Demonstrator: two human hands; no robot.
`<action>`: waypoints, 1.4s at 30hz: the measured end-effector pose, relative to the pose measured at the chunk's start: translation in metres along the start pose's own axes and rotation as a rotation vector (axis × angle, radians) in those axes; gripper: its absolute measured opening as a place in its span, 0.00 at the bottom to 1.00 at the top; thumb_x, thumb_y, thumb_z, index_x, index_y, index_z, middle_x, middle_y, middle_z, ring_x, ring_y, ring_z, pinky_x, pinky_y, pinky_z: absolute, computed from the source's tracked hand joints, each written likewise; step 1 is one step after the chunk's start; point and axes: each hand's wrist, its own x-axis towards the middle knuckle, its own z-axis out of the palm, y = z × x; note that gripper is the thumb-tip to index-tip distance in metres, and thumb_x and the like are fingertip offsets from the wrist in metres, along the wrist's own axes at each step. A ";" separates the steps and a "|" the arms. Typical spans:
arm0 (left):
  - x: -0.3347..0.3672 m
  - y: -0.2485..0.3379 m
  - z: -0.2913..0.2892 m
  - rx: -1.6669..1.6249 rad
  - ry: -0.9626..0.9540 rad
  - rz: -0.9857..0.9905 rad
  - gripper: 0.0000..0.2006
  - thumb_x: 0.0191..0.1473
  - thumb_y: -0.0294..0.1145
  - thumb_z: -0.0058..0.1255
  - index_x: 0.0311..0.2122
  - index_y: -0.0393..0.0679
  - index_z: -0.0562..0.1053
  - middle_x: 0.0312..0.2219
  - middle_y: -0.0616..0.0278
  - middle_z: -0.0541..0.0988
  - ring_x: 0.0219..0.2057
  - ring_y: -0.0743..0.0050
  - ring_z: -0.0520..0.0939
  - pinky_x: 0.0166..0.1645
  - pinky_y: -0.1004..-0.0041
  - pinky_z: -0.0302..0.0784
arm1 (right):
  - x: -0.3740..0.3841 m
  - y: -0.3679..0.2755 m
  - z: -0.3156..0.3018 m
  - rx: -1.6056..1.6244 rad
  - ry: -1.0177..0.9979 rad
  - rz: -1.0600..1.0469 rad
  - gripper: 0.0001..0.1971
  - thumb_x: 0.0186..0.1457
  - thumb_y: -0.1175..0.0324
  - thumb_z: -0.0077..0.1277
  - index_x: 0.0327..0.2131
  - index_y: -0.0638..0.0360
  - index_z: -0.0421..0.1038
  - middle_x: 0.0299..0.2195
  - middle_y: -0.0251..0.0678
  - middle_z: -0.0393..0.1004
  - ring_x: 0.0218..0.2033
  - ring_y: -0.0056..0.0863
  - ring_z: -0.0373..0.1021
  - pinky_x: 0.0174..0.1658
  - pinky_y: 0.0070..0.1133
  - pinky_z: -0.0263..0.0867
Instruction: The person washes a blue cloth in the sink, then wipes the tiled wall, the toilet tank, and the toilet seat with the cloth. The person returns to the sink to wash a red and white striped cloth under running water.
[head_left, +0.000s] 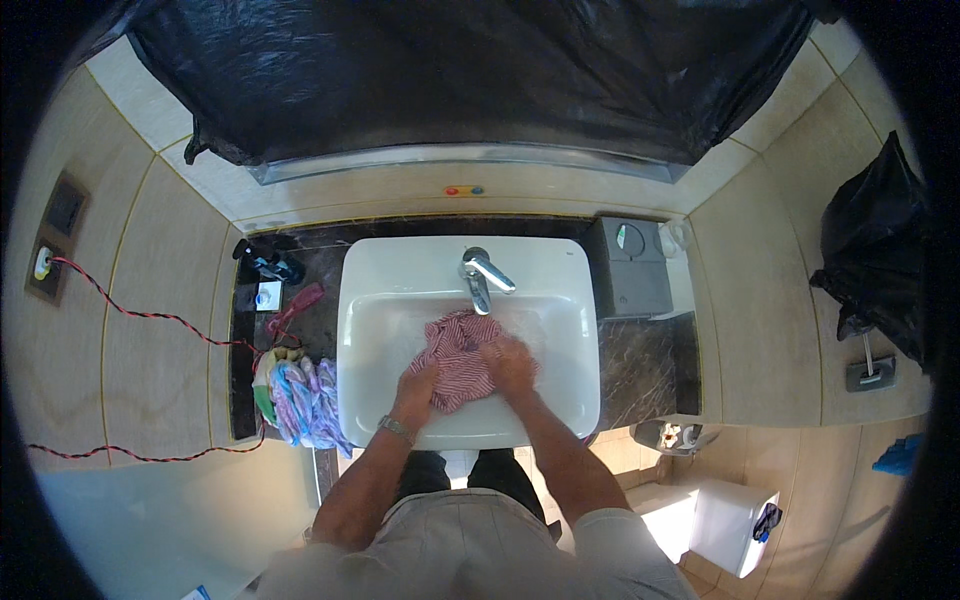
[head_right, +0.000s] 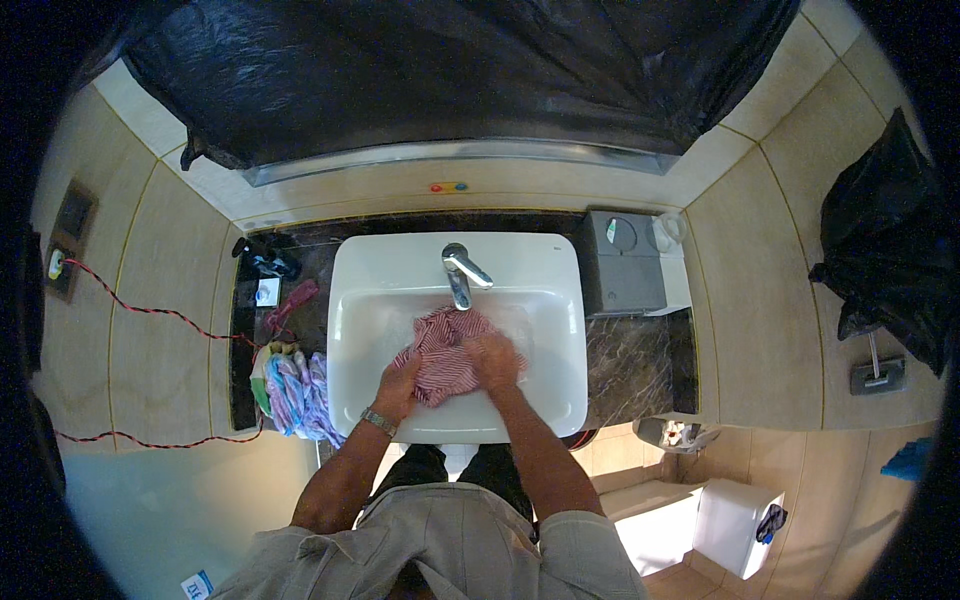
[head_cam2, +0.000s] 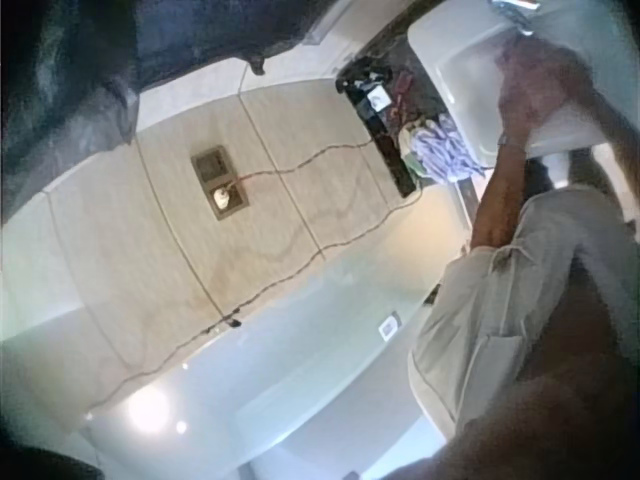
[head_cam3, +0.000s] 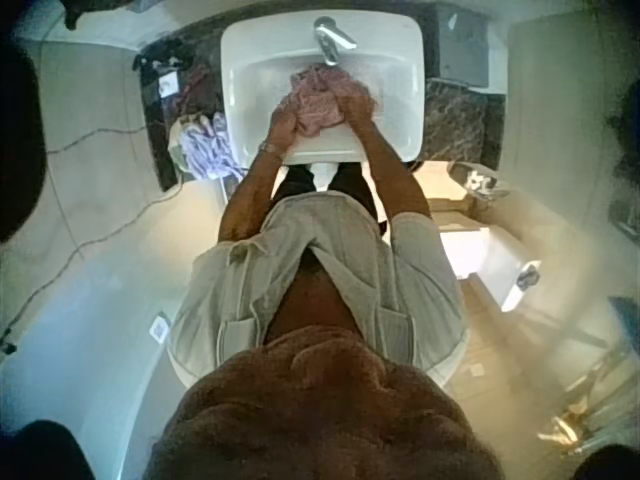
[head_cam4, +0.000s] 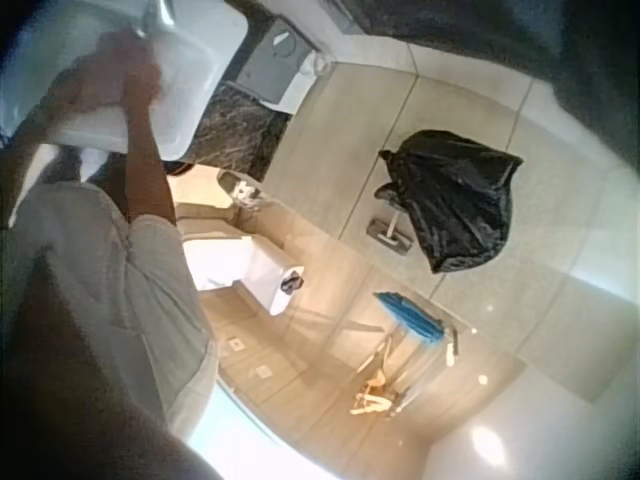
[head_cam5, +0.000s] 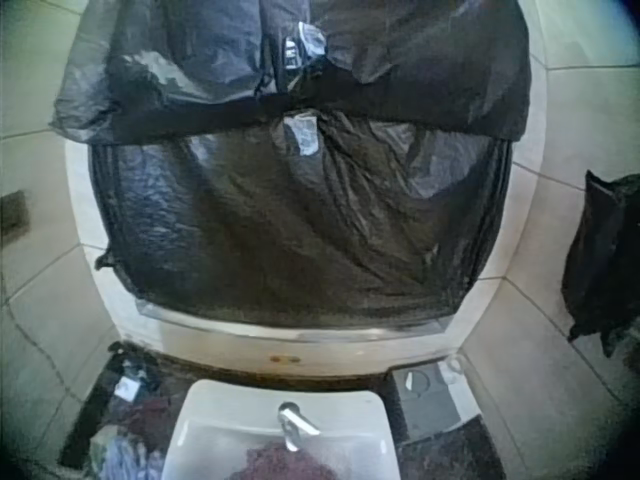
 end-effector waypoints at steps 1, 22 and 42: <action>0.008 -0.012 -0.028 0.162 0.013 0.018 0.22 0.67 0.39 0.53 0.59 0.33 0.70 0.48 0.53 0.82 0.47 0.61 0.84 0.53 0.63 0.83 | 0.004 -0.003 -0.012 -0.007 0.049 0.074 0.10 0.57 0.57 0.59 0.37 0.50 0.80 0.44 0.43 0.78 0.46 0.46 0.74 0.48 0.43 0.70; 0.014 0.003 -0.029 1.436 -0.213 0.531 0.24 0.67 0.45 0.50 0.61 0.41 0.71 0.51 0.58 0.80 0.53 0.63 0.80 0.55 0.68 0.79 | 0.021 -0.152 -0.027 0.111 -0.248 0.175 0.12 0.63 0.55 0.52 0.44 0.48 0.76 0.45 0.38 0.81 0.40 0.48 0.78 0.39 0.41 0.75; -0.051 0.105 0.045 1.501 -0.659 0.821 0.15 0.46 0.21 0.60 0.42 0.45 0.78 0.43 0.55 0.77 0.44 0.49 0.78 0.48 0.57 0.74 | 0.046 -0.067 -0.032 1.938 -0.238 0.937 0.18 0.62 0.68 0.58 0.53 0.63 0.73 0.46 0.40 0.80 0.45 0.33 0.78 0.50 0.29 0.76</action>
